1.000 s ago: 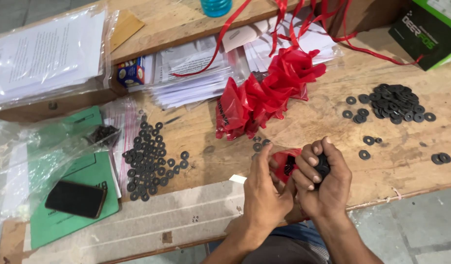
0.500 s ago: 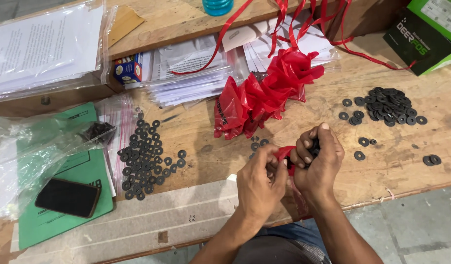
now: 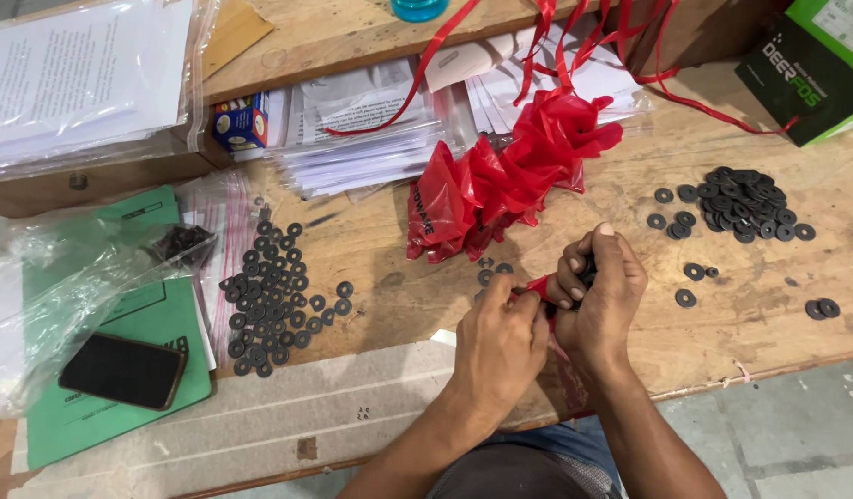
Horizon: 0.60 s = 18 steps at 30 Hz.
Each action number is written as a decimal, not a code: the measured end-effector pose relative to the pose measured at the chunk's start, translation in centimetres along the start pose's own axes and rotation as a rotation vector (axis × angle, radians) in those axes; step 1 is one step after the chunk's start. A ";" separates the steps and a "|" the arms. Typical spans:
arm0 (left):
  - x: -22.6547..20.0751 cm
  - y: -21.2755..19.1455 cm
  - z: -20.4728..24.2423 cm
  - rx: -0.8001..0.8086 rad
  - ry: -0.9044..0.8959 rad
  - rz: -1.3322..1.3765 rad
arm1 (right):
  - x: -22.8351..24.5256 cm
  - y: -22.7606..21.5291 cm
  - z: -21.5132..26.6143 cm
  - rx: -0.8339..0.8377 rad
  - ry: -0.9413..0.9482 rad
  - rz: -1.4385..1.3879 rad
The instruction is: The person sorts through a pile of metal washers by hand, picks up several at a time, and places them into small red packets.
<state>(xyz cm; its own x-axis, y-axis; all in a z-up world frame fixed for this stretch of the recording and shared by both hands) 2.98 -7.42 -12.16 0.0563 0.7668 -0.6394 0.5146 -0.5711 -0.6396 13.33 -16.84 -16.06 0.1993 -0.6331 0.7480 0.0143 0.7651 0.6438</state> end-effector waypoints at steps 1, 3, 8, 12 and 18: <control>0.2 0.3 0.1 0.001 -0.003 0.011 | 0.0 0.0 0.0 -0.001 -0.003 -0.001; -0.1 0.1 -0.1 0.029 -0.039 0.064 | 0.1 -0.1 -0.2 0.004 -0.017 0.013; 0.5 0.4 -0.2 0.056 -0.114 0.192 | 0.0 0.1 -0.3 0.002 -0.020 0.025; 0.6 0.4 -0.5 0.098 -0.165 0.233 | 0.1 0.3 -0.1 0.004 -0.060 0.034; 0.6 0.3 -0.7 0.139 -0.241 0.262 | 0.0 0.1 -0.1 0.014 -0.098 0.052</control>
<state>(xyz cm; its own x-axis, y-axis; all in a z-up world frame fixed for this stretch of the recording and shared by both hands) 3.78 -6.95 -12.47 -0.0404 0.5081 -0.8604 0.3871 -0.7859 -0.4823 13.42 -16.71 -16.01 0.1026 -0.6020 0.7919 -0.0077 0.7956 0.6058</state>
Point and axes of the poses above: each hand's wrist, its own z-axis away from the middle knuckle, its own y-axis out of the palm, x = y × z, the point moved 6 cm from there along -z, towards the middle knuckle, and after that the axes turned 4 degrees about -x, right-handed, at the moved point
